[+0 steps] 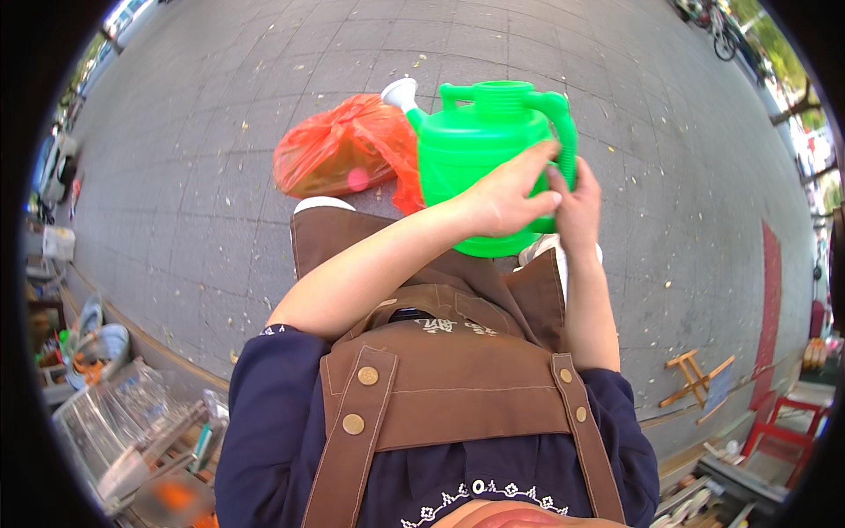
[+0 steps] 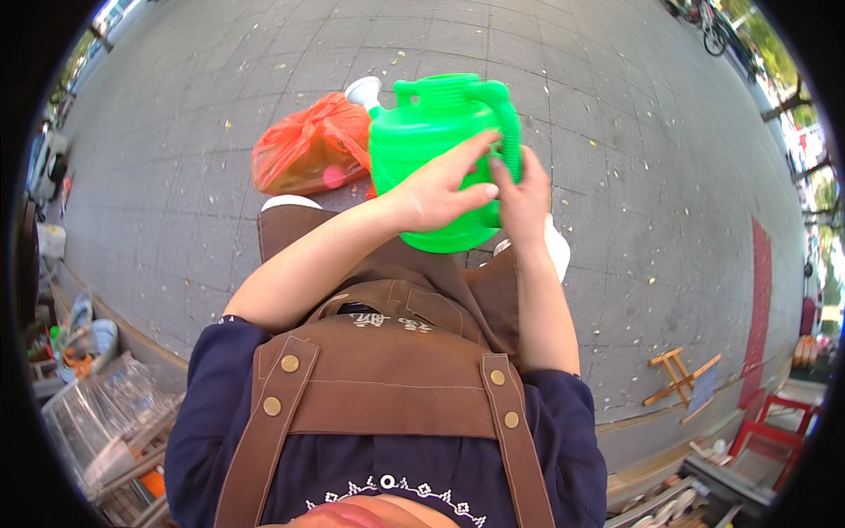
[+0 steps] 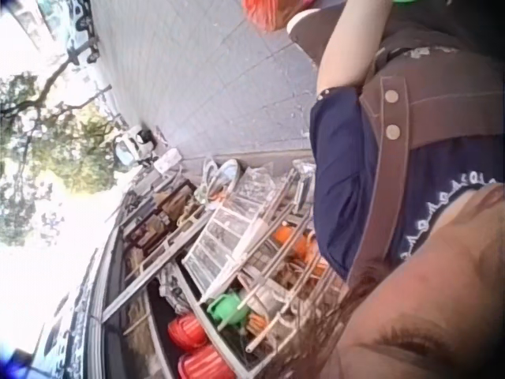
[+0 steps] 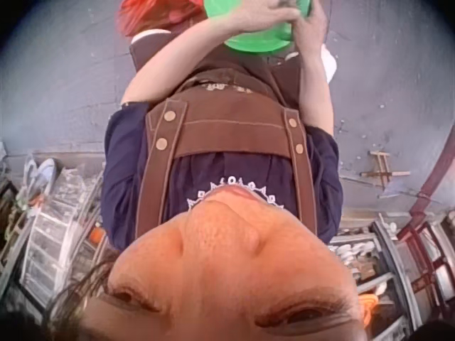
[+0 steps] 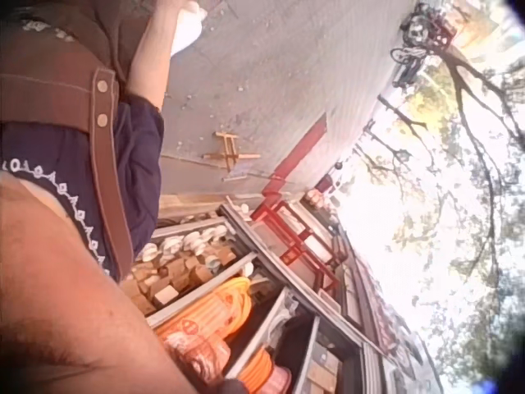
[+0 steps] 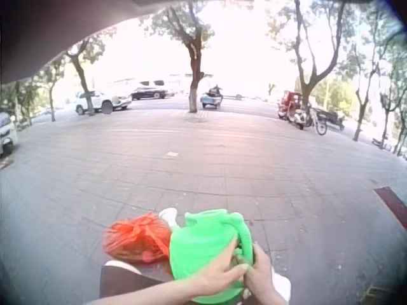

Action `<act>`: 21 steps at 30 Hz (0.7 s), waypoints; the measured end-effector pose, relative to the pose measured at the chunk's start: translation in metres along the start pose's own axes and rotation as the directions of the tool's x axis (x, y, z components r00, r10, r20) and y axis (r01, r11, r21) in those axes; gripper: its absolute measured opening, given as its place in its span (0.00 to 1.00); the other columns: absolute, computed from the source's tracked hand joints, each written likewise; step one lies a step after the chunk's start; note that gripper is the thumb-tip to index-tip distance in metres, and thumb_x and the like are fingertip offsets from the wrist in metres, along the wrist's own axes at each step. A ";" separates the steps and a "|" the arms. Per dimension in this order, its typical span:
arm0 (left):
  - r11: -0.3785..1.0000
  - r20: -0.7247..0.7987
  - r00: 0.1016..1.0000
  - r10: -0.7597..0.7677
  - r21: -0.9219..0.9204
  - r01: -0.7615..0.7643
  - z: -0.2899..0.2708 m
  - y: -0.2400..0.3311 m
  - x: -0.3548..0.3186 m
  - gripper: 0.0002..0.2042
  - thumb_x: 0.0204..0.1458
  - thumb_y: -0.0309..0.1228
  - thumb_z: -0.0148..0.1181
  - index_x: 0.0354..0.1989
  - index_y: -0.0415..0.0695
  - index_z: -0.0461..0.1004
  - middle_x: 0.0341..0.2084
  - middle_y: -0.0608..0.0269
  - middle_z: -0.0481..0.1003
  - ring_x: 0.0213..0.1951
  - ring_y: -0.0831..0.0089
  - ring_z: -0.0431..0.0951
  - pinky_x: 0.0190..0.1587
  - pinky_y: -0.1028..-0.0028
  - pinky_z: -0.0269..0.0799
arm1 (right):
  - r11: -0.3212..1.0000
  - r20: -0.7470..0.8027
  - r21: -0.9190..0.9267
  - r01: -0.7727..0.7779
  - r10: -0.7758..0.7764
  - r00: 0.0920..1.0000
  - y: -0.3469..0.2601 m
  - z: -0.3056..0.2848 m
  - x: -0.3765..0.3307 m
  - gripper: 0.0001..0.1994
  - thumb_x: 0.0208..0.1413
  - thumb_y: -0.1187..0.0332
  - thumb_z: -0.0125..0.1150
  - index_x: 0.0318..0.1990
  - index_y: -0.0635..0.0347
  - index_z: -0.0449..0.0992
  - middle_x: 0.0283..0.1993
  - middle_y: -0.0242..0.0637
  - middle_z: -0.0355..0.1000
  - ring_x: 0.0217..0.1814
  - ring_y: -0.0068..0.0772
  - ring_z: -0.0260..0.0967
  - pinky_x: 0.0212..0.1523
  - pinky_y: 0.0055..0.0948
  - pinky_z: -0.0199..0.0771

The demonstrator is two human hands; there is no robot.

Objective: The person sits on the ground and unpacks green watering cans from orange plastic bags. They attach white sprinkler heads to the spouts of the watering cans, then place the assembled cans back into the bags.

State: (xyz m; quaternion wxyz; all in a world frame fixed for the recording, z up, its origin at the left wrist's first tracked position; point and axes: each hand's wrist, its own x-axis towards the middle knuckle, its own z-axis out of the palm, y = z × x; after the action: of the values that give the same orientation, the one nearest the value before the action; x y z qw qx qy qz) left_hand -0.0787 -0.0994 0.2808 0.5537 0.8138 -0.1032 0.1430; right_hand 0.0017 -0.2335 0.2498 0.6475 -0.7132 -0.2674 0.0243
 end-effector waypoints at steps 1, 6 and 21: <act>0.995 -0.007 0.997 0.082 0.064 -0.082 -0.008 0.000 -0.006 0.21 0.55 0.29 0.53 0.57 0.38 0.62 0.56 0.51 0.65 0.53 0.64 0.70 0.55 0.68 0.65 | 0.994 0.010 -0.035 -0.105 0.106 0.994 0.000 -0.016 0.003 0.08 0.56 0.68 0.60 0.40 0.62 0.73 0.29 0.26 0.70 0.28 0.16 0.63 0.27 0.20 0.64; 0.993 -0.502 0.861 -0.082 0.034 0.114 -0.092 -0.038 -0.047 0.11 0.51 0.28 0.56 0.42 0.39 0.74 0.37 0.58 0.75 0.37 0.69 0.76 0.39 0.67 0.72 | 0.975 0.001 -0.216 -0.057 0.058 0.998 -0.031 -0.089 0.024 0.06 0.54 0.70 0.63 0.31 0.58 0.71 0.20 0.21 0.62 0.19 0.12 0.56 0.18 0.17 0.53; 0.952 -0.506 0.813 -0.289 -0.058 0.302 -0.155 -0.156 -0.061 0.31 0.52 0.60 0.49 0.53 0.45 0.70 0.40 0.58 0.74 0.44 0.70 0.73 0.41 0.70 0.70 | 0.997 0.125 -0.079 0.027 -0.017 0.992 -0.076 -0.117 0.045 0.08 0.53 0.69 0.61 0.35 0.61 0.69 0.21 0.28 0.62 0.17 0.18 0.53 0.19 0.19 0.54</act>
State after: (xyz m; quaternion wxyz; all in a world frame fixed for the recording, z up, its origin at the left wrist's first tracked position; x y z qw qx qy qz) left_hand -0.1037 0.1024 0.1773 0.5665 0.7599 0.1757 0.2661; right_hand 0.0586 -0.3202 0.3543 0.6006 -0.7328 -0.3158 0.0506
